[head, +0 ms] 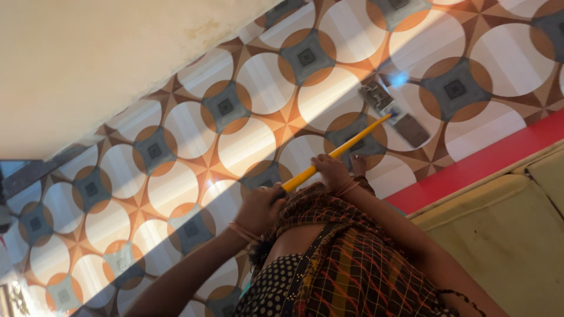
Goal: The person mops a patterned tiled floor using a flat mop with a yellow handle. They move the mop back and forth across the floor, covering different areas of the room.
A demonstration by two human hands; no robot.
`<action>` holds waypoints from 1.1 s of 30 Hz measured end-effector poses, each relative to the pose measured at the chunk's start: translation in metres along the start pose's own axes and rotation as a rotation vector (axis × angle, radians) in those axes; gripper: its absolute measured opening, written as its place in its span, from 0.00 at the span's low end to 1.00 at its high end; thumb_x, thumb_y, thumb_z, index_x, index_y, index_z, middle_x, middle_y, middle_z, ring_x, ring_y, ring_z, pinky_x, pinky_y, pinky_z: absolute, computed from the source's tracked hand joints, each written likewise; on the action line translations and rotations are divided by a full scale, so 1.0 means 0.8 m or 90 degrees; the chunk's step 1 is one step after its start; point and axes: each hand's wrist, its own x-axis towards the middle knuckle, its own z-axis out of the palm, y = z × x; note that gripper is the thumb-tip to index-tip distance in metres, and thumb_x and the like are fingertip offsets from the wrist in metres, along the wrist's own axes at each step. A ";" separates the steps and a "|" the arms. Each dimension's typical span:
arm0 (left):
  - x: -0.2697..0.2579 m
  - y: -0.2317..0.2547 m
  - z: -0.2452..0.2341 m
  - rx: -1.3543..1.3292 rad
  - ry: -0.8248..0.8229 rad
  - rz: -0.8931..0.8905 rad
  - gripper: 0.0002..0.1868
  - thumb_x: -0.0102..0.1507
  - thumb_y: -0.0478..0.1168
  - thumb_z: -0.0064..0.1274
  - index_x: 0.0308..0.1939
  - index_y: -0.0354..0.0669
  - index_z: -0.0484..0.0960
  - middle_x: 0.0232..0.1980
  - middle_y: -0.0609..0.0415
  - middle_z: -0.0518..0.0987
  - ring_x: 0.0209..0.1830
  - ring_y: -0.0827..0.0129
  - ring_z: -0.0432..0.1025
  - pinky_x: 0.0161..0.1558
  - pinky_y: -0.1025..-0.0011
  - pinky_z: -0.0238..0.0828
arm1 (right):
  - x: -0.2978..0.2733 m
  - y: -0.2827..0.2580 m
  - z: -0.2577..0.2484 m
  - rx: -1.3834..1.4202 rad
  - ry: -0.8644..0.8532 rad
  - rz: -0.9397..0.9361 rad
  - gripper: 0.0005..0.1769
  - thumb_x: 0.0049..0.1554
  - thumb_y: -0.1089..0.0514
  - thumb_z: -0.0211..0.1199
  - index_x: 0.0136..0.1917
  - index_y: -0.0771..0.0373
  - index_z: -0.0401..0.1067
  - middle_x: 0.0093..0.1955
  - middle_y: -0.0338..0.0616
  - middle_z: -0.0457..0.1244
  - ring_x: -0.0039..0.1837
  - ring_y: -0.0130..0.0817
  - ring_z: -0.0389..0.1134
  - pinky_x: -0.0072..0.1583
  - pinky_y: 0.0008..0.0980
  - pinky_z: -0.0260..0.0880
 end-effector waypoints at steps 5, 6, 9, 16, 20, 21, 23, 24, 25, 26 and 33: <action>0.136 0.015 0.134 0.042 -0.063 0.016 0.25 0.67 0.42 0.48 0.67 0.34 0.67 0.41 0.38 0.80 0.37 0.46 0.77 0.40 0.51 0.75 | -0.021 0.098 -0.049 -0.153 0.054 0.261 0.26 0.53 0.66 0.63 0.65 0.63 0.65 0.71 0.59 0.57 0.69 0.56 0.60 0.55 0.49 0.72; 0.174 0.025 0.161 0.041 -0.052 0.040 0.26 0.66 0.41 0.48 0.67 0.33 0.66 0.41 0.37 0.79 0.38 0.44 0.77 0.40 0.51 0.75 | -0.027 0.122 -0.057 -0.140 0.074 0.279 0.28 0.53 0.66 0.64 0.67 0.65 0.64 0.72 0.61 0.56 0.70 0.58 0.60 0.57 0.48 0.72; 0.281 0.063 0.230 0.001 -0.073 0.057 0.27 0.69 0.42 0.49 0.68 0.31 0.63 0.47 0.32 0.77 0.43 0.41 0.77 0.44 0.50 0.75 | -0.040 0.201 -0.089 -0.119 0.124 0.326 0.36 0.51 0.69 0.64 0.72 0.68 0.60 0.72 0.66 0.55 0.71 0.62 0.59 0.62 0.46 0.71; 0.546 0.174 0.329 -0.002 -0.065 0.071 0.22 0.68 0.43 0.53 0.61 0.35 0.68 0.49 0.33 0.80 0.48 0.40 0.78 0.48 0.50 0.75 | -0.112 0.304 -0.157 -0.100 0.138 0.455 0.41 0.53 0.66 0.65 0.77 0.66 0.54 0.74 0.66 0.52 0.70 0.63 0.58 0.66 0.51 0.67; 0.644 0.232 0.340 0.020 -0.030 0.056 0.28 0.64 0.43 0.56 0.63 0.33 0.68 0.48 0.33 0.80 0.47 0.42 0.79 0.46 0.53 0.78 | -0.147 0.316 -0.183 -0.054 0.085 0.518 0.38 0.56 0.64 0.64 0.76 0.66 0.55 0.74 0.65 0.52 0.72 0.63 0.57 0.68 0.51 0.66; 0.655 0.241 0.340 0.032 -0.026 0.054 0.29 0.63 0.44 0.57 0.63 0.32 0.68 0.48 0.33 0.80 0.47 0.42 0.79 0.46 0.53 0.78 | -0.152 0.319 -0.188 -0.047 0.074 0.544 0.38 0.55 0.64 0.64 0.76 0.66 0.55 0.75 0.64 0.51 0.73 0.63 0.57 0.67 0.51 0.66; 0.665 0.243 0.336 0.016 -0.038 0.057 0.26 0.63 0.44 0.57 0.59 0.33 0.70 0.49 0.34 0.80 0.48 0.43 0.79 0.47 0.54 0.78 | -0.159 0.321 -0.187 -0.028 0.049 0.590 0.38 0.55 0.62 0.65 0.75 0.65 0.55 0.77 0.62 0.50 0.73 0.63 0.56 0.66 0.52 0.66; 0.665 0.238 0.331 0.011 -0.042 0.056 0.24 0.64 0.44 0.57 0.58 0.33 0.72 0.49 0.34 0.80 0.48 0.43 0.79 0.48 0.54 0.78 | -0.159 0.324 -0.184 -0.029 0.055 0.579 0.39 0.55 0.62 0.65 0.76 0.65 0.55 0.76 0.63 0.50 0.73 0.63 0.56 0.67 0.52 0.66; 0.661 0.230 0.324 0.010 -0.047 0.066 0.22 0.64 0.44 0.57 0.57 0.34 0.73 0.49 0.35 0.80 0.49 0.43 0.79 0.48 0.54 0.77 | -0.158 0.327 -0.181 -0.031 0.062 0.568 0.39 0.54 0.62 0.66 0.76 0.65 0.55 0.76 0.63 0.50 0.73 0.63 0.56 0.67 0.53 0.65; 0.655 0.218 0.315 0.011 -0.049 0.074 0.21 0.65 0.44 0.56 0.57 0.35 0.74 0.49 0.35 0.80 0.49 0.44 0.79 0.49 0.53 0.77 | -0.154 0.330 -0.177 -0.031 0.069 0.554 0.40 0.54 0.62 0.66 0.76 0.65 0.55 0.76 0.64 0.50 0.73 0.64 0.56 0.68 0.53 0.65; 0.547 0.143 0.224 0.062 -0.094 0.086 0.25 0.66 0.44 0.53 0.63 0.34 0.69 0.44 0.37 0.82 0.45 0.45 0.79 0.47 0.52 0.75 | -0.084 0.313 -0.187 -0.043 0.129 0.389 0.45 0.51 0.65 0.67 0.78 0.67 0.52 0.77 0.67 0.48 0.77 0.68 0.51 0.69 0.54 0.63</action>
